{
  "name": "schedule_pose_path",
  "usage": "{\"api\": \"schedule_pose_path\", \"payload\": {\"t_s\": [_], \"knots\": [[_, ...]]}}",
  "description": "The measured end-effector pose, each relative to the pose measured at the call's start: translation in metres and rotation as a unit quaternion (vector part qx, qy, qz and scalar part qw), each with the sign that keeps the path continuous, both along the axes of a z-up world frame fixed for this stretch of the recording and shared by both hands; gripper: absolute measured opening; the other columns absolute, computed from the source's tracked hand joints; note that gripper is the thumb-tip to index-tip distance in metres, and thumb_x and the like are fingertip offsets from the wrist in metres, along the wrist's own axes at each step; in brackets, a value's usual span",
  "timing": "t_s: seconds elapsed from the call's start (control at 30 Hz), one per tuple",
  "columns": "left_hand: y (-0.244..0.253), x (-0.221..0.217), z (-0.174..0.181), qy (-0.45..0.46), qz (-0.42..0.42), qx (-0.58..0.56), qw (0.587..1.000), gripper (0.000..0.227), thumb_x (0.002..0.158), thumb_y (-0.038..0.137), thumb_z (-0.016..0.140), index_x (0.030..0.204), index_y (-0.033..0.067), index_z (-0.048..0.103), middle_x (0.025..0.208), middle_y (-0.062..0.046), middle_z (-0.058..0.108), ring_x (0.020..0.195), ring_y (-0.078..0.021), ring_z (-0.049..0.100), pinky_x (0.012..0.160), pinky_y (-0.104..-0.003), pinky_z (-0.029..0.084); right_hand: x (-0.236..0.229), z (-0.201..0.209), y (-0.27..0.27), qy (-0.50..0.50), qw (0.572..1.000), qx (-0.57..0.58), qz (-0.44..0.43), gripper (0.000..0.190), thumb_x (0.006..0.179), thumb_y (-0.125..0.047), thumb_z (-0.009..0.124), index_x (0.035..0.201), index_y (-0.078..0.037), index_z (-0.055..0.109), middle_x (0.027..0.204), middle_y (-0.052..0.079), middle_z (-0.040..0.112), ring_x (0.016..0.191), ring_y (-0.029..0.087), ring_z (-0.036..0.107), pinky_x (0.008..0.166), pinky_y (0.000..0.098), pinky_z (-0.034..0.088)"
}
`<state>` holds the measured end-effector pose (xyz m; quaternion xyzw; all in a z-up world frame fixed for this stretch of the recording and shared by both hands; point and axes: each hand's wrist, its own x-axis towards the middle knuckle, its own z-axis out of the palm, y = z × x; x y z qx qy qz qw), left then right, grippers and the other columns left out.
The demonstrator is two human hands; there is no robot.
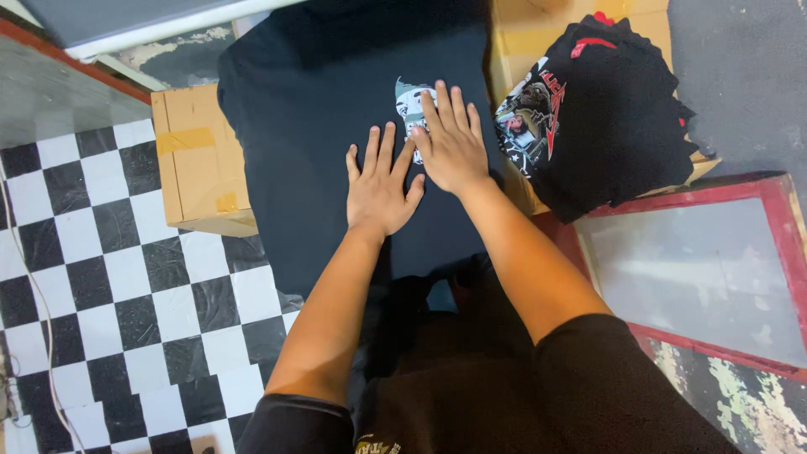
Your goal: The person uses a heat press machine to apply a design onto a black t-shirt. They place the shirt on the machine, lower the press, and then remove the shirt to check the result. The person repeats this process with another t-shirt.
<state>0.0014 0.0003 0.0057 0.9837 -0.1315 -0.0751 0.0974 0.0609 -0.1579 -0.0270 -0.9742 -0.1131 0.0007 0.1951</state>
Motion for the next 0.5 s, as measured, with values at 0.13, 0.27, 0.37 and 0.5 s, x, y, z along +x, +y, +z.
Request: {"api": "schedule_pose_path", "payload": {"t_s": [0.13, 0.27, 0.37, 0.5], "knots": [[-0.001, 0.002, 0.000, -0.004, 0.003, -0.009, 1.000, 0.067, 0.100, 0.053, 0.036, 0.160, 0.0233, 0.030, 0.170, -0.010, 0.014, 0.158, -0.0295, 0.006, 0.123, -0.060, 0.003, -0.030, 0.003, -0.011, -0.027, 0.999, -0.029, 0.020, 0.064, 0.110, -0.043, 0.037, 0.163, -0.009, 0.029, 0.170, 0.017, 0.020, 0.157, 0.036, 0.017, 0.125, 0.0548, 0.012], [0.002, -0.007, -0.017, -0.066, 0.013, -0.038, 0.997, 0.068, 0.102, 0.054, 0.038, 0.160, 0.0185, 0.034, 0.169, -0.013, 0.021, 0.157, -0.0330, 0.012, 0.123, -0.060, 0.008, -0.060, -0.002, -0.023, -0.029, 0.998, -0.036, 0.034, 0.066, 0.108, -0.045, 0.042, 0.162, -0.010, 0.030, 0.169, 0.016, 0.022, 0.157, 0.035, 0.018, 0.124, 0.0580, 0.013], [0.008, -0.027, -0.023, -0.117, 0.034, -0.055, 0.991, 0.067, 0.104, 0.053, 0.041, 0.160, 0.0158, 0.039, 0.168, -0.015, 0.026, 0.157, -0.0349, 0.016, 0.124, -0.059, 0.012, -0.079, -0.002, -0.034, -0.037, 0.998, -0.030, 0.034, 0.067, 0.107, -0.045, 0.045, 0.162, -0.009, 0.031, 0.169, 0.017, 0.023, 0.156, 0.036, 0.019, 0.123, 0.0602, 0.014], [0.028, -0.068, -0.030, -0.152, 0.061, -0.053, 0.985, 0.065, 0.104, 0.050, 0.048, 0.159, 0.0152, 0.044, 0.168, -0.015, 0.029, 0.157, -0.0350, 0.020, 0.124, -0.059, 0.016, -0.109, -0.001, -0.049, -0.031, 0.999, -0.018, 0.009, 0.069, 0.103, -0.040, 0.055, 0.161, -0.008, 0.033, 0.169, 0.017, 0.025, 0.157, 0.036, 0.022, 0.121, 0.0599, 0.020]]}}
